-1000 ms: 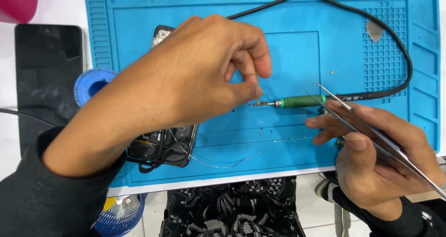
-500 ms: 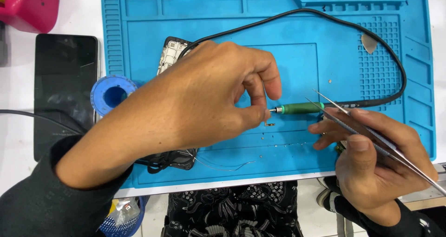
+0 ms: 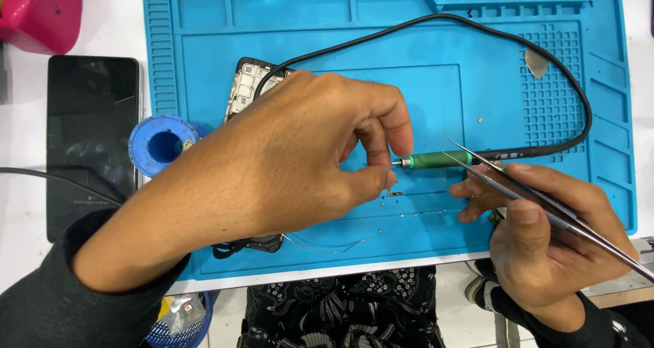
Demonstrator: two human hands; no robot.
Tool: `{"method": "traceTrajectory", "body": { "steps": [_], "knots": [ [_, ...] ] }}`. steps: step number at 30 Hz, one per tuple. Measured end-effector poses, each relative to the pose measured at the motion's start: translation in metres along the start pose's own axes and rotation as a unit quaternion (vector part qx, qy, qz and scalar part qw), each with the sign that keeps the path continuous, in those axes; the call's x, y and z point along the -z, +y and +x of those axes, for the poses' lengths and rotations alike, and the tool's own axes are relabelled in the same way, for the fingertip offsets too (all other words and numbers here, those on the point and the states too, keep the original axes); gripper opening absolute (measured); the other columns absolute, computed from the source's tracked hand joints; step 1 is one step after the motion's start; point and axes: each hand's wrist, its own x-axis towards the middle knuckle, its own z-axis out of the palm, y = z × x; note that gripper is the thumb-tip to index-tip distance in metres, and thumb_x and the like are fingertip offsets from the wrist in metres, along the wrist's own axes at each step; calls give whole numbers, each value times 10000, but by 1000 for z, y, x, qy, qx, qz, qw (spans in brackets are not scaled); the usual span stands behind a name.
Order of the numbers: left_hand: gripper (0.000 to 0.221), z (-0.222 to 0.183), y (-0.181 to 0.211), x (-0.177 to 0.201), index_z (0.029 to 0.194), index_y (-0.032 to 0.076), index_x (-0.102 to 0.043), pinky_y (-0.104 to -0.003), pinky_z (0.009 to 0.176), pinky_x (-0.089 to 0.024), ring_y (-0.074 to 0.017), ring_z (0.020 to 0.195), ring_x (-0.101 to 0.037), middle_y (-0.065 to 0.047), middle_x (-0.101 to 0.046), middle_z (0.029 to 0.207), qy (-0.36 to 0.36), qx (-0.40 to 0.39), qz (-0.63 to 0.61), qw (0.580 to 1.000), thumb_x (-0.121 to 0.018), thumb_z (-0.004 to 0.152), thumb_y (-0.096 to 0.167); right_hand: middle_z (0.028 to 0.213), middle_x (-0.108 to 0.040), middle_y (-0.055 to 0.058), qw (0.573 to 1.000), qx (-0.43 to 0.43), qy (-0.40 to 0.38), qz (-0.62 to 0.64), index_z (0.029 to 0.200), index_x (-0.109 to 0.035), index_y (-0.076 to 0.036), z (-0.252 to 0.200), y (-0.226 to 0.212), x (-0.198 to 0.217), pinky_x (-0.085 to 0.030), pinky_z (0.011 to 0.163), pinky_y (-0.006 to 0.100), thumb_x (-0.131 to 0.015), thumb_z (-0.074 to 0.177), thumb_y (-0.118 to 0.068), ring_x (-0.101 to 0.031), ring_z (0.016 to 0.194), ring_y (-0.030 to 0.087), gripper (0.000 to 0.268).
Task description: Soldering a small wire or component onto a mobile phone motherboard at a repair station.
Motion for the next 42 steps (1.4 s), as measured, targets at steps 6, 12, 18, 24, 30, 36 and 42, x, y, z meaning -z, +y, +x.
{"method": "traceTrajectory", "body": {
  "steps": [6, 12, 18, 24, 30, 36, 42],
  "knots": [
    [173, -1, 0, 1, 960, 223, -731, -307, 565, -519, -79, 542, -575, 165, -785, 686, 0, -7, -2, 1000, -719, 797, 166, 1110, -666, 374, 1000, -5, -6, -8, 1264, -484, 117, 0, 0, 1, -676, 612, 414, -478, 1090, -195, -794, 856, 428, 358],
    [178, -1, 1, 2, 971, 219, -736, -307, 550, -522, -82, 549, -572, 150, -793, 695, -8, 4, -9, 1000, -728, 801, 165, 1095, -668, 375, 1000, -8, 1, 0, 1252, -484, 126, 0, -1, 0, -663, 596, 411, -477, 1086, -188, -789, 828, 427, 355],
    [169, -1, 1, 1, 955, 226, -730, -314, 565, -510, -90, 550, -563, 159, -788, 688, 0, -1, -1, 1000, -717, 796, 170, 1077, -666, 391, 1000, 6, 6, -4, 1237, -485, 151, 2, -1, -2, -654, 586, 403, -476, 1083, -173, -784, 818, 425, 359],
    [187, 0, 4, 2, 963, 236, -738, -299, 555, -525, -76, 503, -565, 165, -803, 688, -12, 25, 0, 1000, -714, 789, 172, 1064, -670, 390, 1000, 8, 13, 1, 1228, -483, 156, 2, -1, -3, -639, 567, 390, -472, 1085, -159, -785, 809, 423, 346],
    [197, 0, 4, 2, 959, 227, -735, -300, 541, -518, -75, 505, -560, 161, -799, 693, -7, 11, -3, 1000, -707, 776, 159, 1075, -667, 388, 1000, 10, 17, 2, 1238, -485, 152, 1, 0, -3, -650, 576, 397, -477, 1087, -168, -782, 808, 420, 353],
    [175, -5, 18, 7, 984, 217, -753, -300, 584, -509, -81, 619, -595, 105, -820, 729, -14, 26, -6, 1000, -721, 817, 179, 896, -628, 341, 992, 10, 105, 64, 1193, -473, 94, -9, 6, -6, -608, 541, 397, -449, 1132, -388, -753, 744, 429, 486],
    [102, -22, 44, -7, 970, 232, -741, -245, 620, -529, -44, 657, -618, 99, -763, 812, 7, 97, -95, 991, -739, 869, 213, 874, -623, 269, 972, -1, 139, 187, 1055, -440, -56, -33, -15, 7, -595, 469, 365, -407, 1149, -499, -716, 618, 370, 455]
  ]
}}
